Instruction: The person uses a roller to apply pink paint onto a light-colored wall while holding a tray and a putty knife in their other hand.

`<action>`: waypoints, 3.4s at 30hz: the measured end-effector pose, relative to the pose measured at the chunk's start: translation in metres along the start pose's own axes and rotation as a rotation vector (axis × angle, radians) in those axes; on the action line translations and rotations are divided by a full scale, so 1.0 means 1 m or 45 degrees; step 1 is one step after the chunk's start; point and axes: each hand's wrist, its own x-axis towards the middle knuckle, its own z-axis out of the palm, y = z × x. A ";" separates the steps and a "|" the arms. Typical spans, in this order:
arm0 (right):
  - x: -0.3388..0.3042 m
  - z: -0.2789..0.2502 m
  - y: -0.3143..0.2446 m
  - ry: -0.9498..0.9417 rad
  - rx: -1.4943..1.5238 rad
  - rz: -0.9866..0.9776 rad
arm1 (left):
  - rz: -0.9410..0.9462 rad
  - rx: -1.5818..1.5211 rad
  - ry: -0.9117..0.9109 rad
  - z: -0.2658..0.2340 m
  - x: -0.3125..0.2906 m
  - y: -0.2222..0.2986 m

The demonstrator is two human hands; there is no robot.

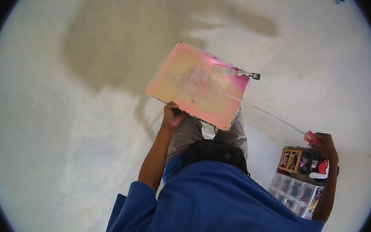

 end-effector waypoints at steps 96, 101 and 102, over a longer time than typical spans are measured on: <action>0.385 0.065 -0.359 1.567 1.157 -0.451 | -0.056 -0.135 0.045 -0.048 -0.002 -0.030; 0.384 0.059 -0.362 1.558 1.208 -0.465 | -0.056 -0.121 0.004 -0.045 -0.005 -0.030; 0.386 0.032 -0.365 1.594 1.149 -0.461 | -0.063 -0.105 0.038 -0.039 -0.006 -0.032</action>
